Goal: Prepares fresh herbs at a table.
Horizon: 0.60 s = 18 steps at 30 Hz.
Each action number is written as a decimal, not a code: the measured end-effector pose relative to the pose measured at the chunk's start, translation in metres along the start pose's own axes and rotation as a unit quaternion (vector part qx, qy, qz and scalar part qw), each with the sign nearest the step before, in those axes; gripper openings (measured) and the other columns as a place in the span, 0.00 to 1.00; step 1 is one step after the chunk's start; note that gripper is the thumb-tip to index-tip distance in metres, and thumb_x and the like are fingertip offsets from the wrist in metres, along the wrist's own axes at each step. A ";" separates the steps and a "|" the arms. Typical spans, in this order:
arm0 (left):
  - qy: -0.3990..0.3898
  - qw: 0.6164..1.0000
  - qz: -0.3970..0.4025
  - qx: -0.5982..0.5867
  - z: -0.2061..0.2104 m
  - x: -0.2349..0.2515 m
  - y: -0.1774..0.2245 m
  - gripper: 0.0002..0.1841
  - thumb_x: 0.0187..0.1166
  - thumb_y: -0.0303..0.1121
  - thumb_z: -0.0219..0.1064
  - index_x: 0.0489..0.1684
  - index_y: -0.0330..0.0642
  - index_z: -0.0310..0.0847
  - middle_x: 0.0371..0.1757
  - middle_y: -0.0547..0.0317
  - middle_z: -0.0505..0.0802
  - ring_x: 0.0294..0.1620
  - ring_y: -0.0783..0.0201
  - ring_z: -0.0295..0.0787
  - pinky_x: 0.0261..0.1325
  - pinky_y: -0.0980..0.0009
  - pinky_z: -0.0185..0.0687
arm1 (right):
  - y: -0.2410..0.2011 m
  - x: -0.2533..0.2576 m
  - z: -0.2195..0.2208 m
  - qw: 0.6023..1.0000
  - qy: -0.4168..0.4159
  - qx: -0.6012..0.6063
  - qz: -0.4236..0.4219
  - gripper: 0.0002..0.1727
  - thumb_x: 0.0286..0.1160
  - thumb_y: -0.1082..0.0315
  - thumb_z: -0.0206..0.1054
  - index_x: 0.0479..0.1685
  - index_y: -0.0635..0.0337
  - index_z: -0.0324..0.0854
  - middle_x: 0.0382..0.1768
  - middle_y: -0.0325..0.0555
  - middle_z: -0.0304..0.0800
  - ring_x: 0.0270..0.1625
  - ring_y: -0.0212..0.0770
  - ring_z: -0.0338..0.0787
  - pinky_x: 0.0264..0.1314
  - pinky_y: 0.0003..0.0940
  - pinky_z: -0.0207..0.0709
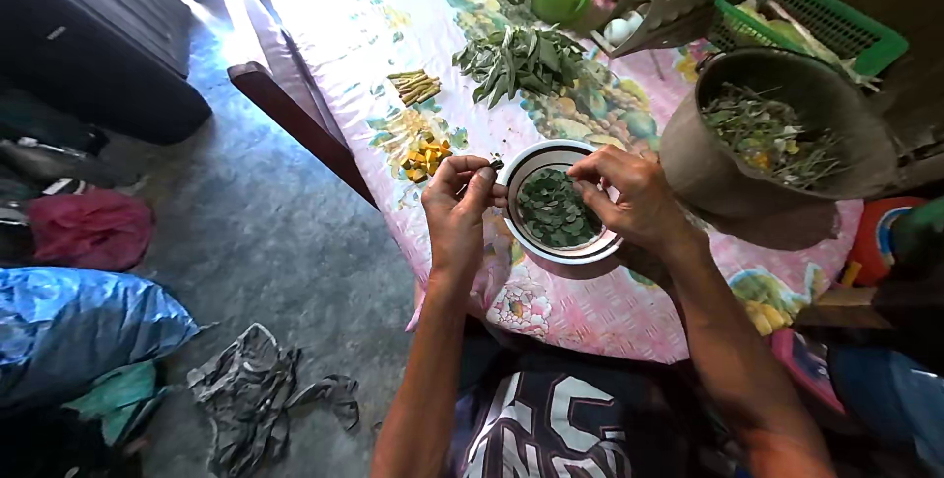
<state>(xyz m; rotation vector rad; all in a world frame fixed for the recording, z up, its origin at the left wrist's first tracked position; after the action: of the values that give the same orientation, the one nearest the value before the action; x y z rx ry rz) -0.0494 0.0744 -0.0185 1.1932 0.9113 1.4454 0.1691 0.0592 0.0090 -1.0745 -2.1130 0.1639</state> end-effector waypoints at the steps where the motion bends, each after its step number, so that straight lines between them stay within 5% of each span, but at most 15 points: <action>1: 0.003 1.000 -0.003 -0.008 0.000 0.000 -0.001 0.05 0.86 0.26 0.62 0.52 0.42 0.81 0.39 0.59 0.91 0.31 0.68 0.90 0.38 0.74 0.91 | -0.001 0.000 0.002 1.000 -0.004 0.004 -0.003 0.10 0.75 0.70 0.67 0.50 0.60 0.89 0.44 0.45 0.90 0.41 0.37 0.88 0.44 0.33 0.85; 5: -0.011 1.000 -0.006 -0.019 0.001 -0.004 -0.001 0.06 0.86 0.28 0.62 0.54 0.46 0.80 0.39 0.60 0.89 0.30 0.70 0.88 0.37 0.75 0.89 | -0.015 -0.002 0.017 0.997 -0.071 -0.024 -0.011 0.10 0.75 0.64 0.70 0.50 0.56 0.90 0.45 0.44 0.90 0.48 0.40 0.89 0.54 0.39 0.85; 8: -0.013 1.000 -0.004 -0.026 0.003 -0.005 -0.002 0.06 0.86 0.29 0.63 0.55 0.47 0.81 0.38 0.60 0.88 0.28 0.71 0.87 0.35 0.76 0.88 | -0.019 0.001 0.033 0.990 -0.111 -0.086 -0.019 0.15 0.76 0.53 0.70 0.49 0.53 0.91 0.42 0.45 0.88 0.47 0.46 0.88 0.50 0.47 0.81; 11: -0.031 0.999 -0.014 -0.028 0.013 -0.009 -0.001 0.06 0.86 0.29 0.62 0.54 0.47 0.80 0.38 0.60 0.88 0.28 0.70 0.87 0.34 0.75 0.88 | -0.021 0.002 0.040 0.984 -0.142 -0.101 -0.027 0.08 0.75 0.61 0.69 0.42 0.54 0.90 0.36 0.45 0.85 0.42 0.48 0.87 0.45 0.49 0.78; 15: -0.063 0.997 -0.016 -0.032 0.028 -0.010 0.002 0.06 0.86 0.27 0.62 0.54 0.42 0.80 0.39 0.55 0.88 0.27 0.68 0.86 0.31 0.74 0.88 | -0.018 0.003 0.013 0.992 -0.080 -0.096 0.005 0.10 0.77 0.65 0.65 0.47 0.58 0.89 0.41 0.47 0.88 0.45 0.48 0.88 0.46 0.50 0.79; 18: -0.086 0.995 -0.024 -0.046 0.042 -0.014 0.005 0.06 0.86 0.25 0.62 0.53 0.40 0.81 0.39 0.54 0.88 0.27 0.67 0.86 0.31 0.74 0.88 | -0.024 0.005 -0.011 1.000 0.022 0.013 0.012 0.13 0.75 0.67 0.70 0.54 0.62 0.87 0.48 0.45 0.89 0.44 0.37 0.89 0.48 0.34 0.86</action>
<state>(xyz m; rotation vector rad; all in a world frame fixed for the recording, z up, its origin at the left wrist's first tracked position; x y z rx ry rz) -0.0095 0.0579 -0.0072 1.1991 0.7417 1.3098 0.1589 0.0451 0.0293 -1.0779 -2.0542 0.1773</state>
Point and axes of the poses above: each hand's wrist, its own x-axis towards the middle knuckle, its own z-axis out of the palm, y = z × x, the point moved 7 cm from there along x, towards the middle knuckle
